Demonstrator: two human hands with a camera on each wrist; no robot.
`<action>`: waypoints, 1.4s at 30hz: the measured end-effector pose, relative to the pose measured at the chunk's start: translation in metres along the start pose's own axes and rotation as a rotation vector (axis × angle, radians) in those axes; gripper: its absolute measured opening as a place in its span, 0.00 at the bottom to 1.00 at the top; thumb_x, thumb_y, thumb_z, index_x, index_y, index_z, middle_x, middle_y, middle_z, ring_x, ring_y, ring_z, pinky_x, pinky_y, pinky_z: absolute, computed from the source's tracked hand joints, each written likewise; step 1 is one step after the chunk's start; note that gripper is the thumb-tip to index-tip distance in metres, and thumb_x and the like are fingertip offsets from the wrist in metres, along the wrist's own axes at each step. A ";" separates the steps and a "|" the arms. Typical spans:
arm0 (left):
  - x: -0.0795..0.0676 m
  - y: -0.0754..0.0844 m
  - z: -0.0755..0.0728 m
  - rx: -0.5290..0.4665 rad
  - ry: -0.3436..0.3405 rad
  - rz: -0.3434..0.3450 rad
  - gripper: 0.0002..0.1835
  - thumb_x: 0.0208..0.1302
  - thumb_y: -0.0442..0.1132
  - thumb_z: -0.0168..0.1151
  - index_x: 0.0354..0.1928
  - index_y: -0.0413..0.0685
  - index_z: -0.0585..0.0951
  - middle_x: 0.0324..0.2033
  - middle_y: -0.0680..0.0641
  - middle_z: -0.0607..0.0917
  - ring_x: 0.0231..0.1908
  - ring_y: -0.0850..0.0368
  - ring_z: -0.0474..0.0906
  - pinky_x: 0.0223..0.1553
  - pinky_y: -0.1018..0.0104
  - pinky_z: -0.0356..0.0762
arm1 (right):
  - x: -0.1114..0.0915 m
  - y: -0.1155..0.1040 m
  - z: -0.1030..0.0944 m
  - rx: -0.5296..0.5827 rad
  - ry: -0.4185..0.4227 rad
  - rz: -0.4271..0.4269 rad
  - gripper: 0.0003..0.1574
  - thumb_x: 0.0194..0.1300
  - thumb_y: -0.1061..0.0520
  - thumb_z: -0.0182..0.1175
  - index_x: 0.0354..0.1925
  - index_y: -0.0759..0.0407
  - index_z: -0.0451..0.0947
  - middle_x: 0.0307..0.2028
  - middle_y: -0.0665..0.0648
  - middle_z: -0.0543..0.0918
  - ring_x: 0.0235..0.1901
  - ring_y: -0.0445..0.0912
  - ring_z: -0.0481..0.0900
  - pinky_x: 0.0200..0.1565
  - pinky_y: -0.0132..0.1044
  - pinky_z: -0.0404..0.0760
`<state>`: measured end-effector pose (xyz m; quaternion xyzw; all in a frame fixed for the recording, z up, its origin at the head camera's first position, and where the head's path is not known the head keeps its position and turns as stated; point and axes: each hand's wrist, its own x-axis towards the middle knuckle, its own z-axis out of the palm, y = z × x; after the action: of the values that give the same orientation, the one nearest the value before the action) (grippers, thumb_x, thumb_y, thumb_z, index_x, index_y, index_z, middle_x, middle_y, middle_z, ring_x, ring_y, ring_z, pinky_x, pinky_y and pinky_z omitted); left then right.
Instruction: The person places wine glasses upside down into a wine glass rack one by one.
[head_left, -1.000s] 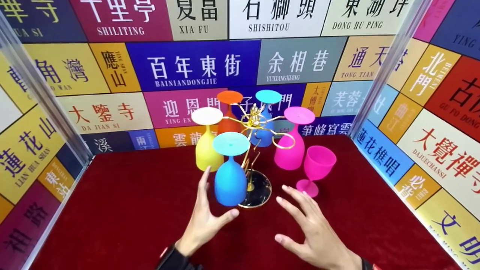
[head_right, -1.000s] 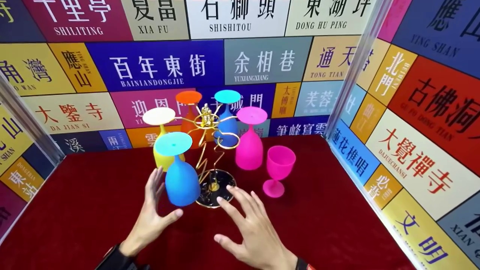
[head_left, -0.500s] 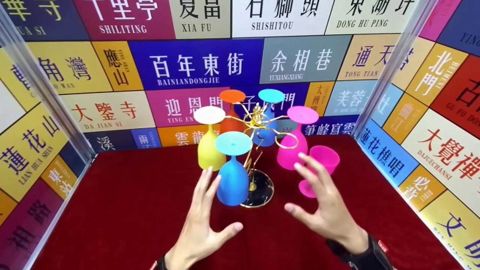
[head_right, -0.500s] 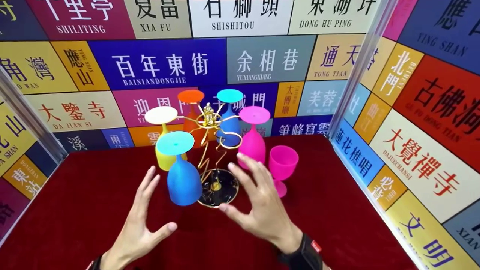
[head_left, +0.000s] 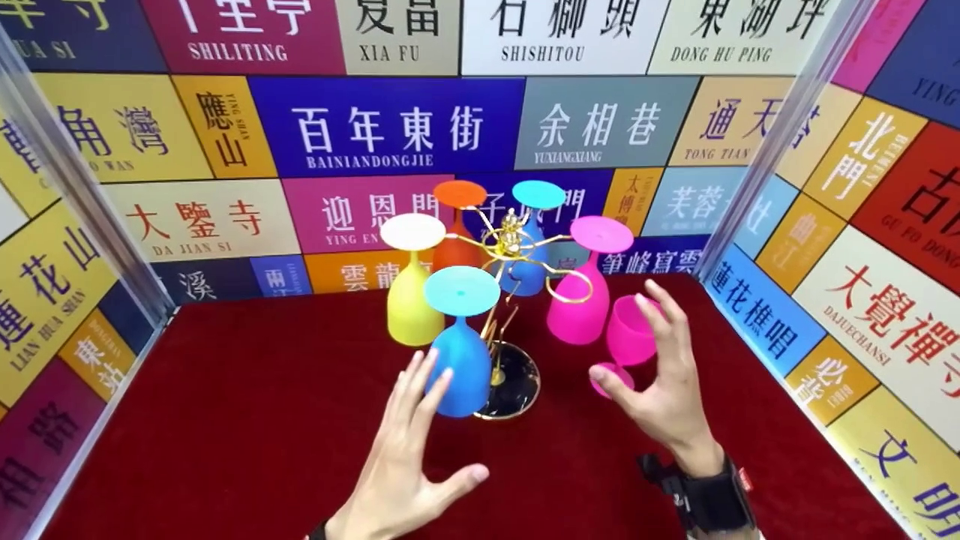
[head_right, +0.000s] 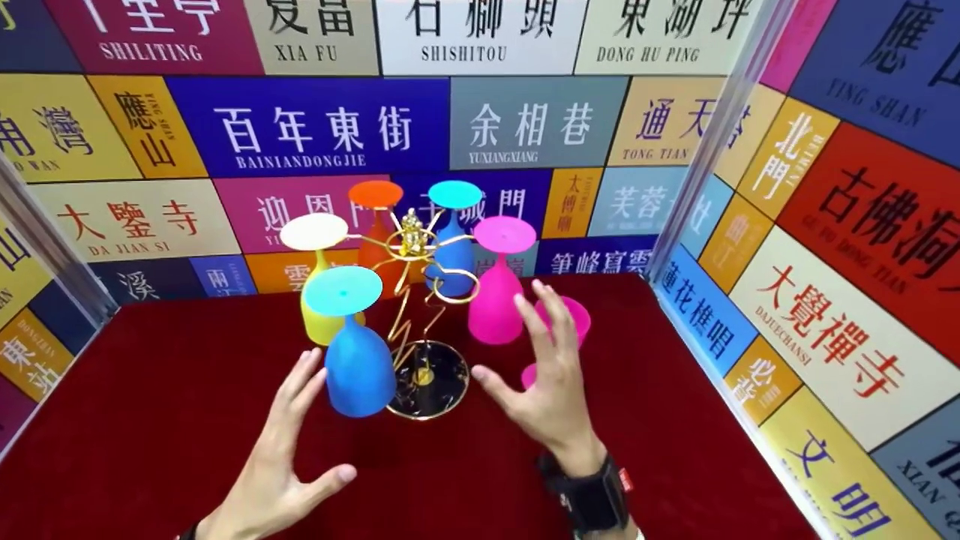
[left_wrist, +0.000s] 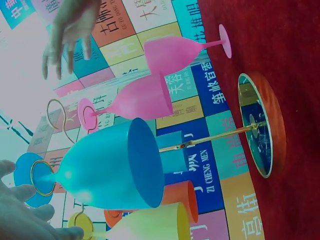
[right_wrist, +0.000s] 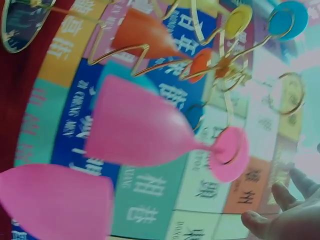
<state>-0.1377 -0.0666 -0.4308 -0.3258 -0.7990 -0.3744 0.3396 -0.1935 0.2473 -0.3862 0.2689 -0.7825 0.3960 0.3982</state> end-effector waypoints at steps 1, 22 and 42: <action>-0.001 0.000 0.001 -0.002 0.001 0.005 0.49 0.59 0.67 0.61 0.71 0.39 0.65 0.74 0.37 0.61 0.74 0.36 0.52 0.78 0.59 0.38 | -0.002 0.003 -0.001 -0.005 -0.007 0.024 0.57 0.44 0.54 0.78 0.69 0.63 0.63 0.73 0.63 0.60 0.70 0.52 0.62 0.68 0.33 0.62; -0.001 -0.002 0.003 0.065 -0.047 0.029 0.48 0.57 0.67 0.64 0.70 0.43 0.67 0.73 0.39 0.62 0.74 0.39 0.53 0.78 0.59 0.36 | 0.001 0.037 -0.007 -0.084 0.104 0.356 0.60 0.47 0.65 0.73 0.74 0.65 0.54 0.72 0.69 0.57 0.73 0.61 0.53 0.72 0.63 0.52; -0.001 -0.002 0.005 0.069 -0.043 0.018 0.47 0.58 0.67 0.62 0.71 0.44 0.66 0.74 0.40 0.61 0.75 0.41 0.53 0.78 0.61 0.36 | -0.032 0.122 0.008 0.165 0.155 0.698 0.73 0.50 0.62 0.74 0.78 0.38 0.36 0.75 0.58 0.53 0.75 0.53 0.52 0.75 0.53 0.53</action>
<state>-0.1398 -0.0638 -0.4343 -0.3293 -0.8155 -0.3365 0.3366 -0.2690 0.3100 -0.4650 -0.0138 -0.7599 0.5892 0.2743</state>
